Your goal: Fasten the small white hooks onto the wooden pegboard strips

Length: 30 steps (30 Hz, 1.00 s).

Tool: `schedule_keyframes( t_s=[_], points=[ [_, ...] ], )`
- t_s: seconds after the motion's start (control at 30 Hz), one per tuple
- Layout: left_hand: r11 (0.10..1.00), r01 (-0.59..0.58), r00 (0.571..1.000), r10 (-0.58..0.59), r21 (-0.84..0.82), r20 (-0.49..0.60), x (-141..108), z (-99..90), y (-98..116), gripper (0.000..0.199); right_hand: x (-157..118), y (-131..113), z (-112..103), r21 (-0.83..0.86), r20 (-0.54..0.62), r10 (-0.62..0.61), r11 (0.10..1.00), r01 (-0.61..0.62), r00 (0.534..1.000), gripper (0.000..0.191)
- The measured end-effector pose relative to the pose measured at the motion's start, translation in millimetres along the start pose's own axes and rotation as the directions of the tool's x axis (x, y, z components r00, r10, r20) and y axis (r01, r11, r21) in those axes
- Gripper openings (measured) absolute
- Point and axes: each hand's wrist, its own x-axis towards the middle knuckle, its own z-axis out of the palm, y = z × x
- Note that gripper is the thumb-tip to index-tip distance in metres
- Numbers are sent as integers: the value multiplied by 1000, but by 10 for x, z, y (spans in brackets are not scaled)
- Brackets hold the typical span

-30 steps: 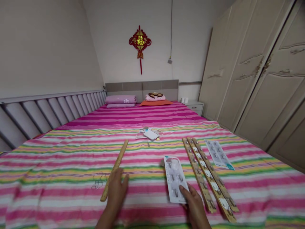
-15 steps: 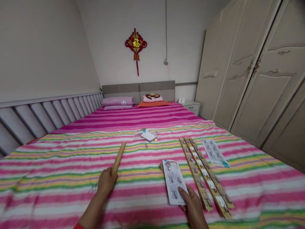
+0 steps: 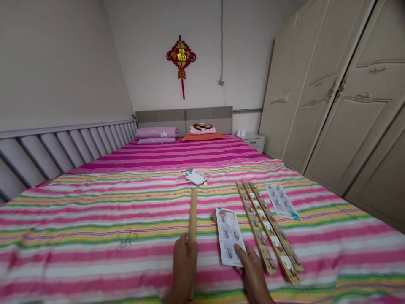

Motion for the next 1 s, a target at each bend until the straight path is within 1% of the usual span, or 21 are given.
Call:
schedule_keyframes(
  t_s=[0.1,0.13,0.2,0.27,0.33,0.37,0.4,0.47,0.53,0.63,0.73,0.8,0.87,0.93,1.0],
  points=[
    [977,-76,997,74,198,14,-47,195,7,39,-24,-25,16,-11,1,-40,999,40,999,39],
    [969,-85,996,80,233,33,-51,228,12,39,-31,-35,22,-11,4,-55,998,55,998,39],
    [970,-83,995,69,230,70,-55,242,30,41,-45,-52,25,-10,23,-64,998,65,998,40],
    [985,-81,995,72,152,66,-66,190,66,43,-61,-64,12,-23,33,-52,998,53,998,41],
    [997,-74,995,73,11,61,-91,88,134,38,-90,-69,-13,-43,33,-27,999,29,999,43],
    [996,-56,995,62,-77,77,-106,26,180,34,-112,-70,-27,-48,30,-14,999,15,999,44],
    [985,-22,992,42,-170,119,-119,-36,231,31,-139,-70,-40,-50,28,1,999,0,1000,47],
    [936,90,973,-10,-340,230,-133,-147,337,30,-207,-71,-57,-49,35,32,998,-31,999,52],
    [863,194,950,-46,-466,310,-124,-223,426,32,-285,-80,-56,-24,65,57,998,-55,996,58],
    [761,301,930,-100,-575,355,-89,-268,510,38,-402,-119,-25,48,142,88,994,-95,986,59],
    [635,409,889,-114,-655,444,-83,-263,574,39,-510,-186,7,80,200,98,990,-116,975,53],
    [525,495,842,-94,-692,531,-101,-258,615,35,-571,-229,10,76,204,91,991,-108,975,49],
    [437,570,796,-83,-696,600,-126,-263,645,33,-623,-265,-1,61,189,83,993,-96,979,49],
    [393,620,760,-85,-679,644,-148,-282,657,32,-666,-296,-16,44,178,71,996,-80,981,48],
    [396,644,736,-90,-654,671,-163,-316,657,28,-705,-328,-26,7,182,66,998,-69,981,48]
  ],
)
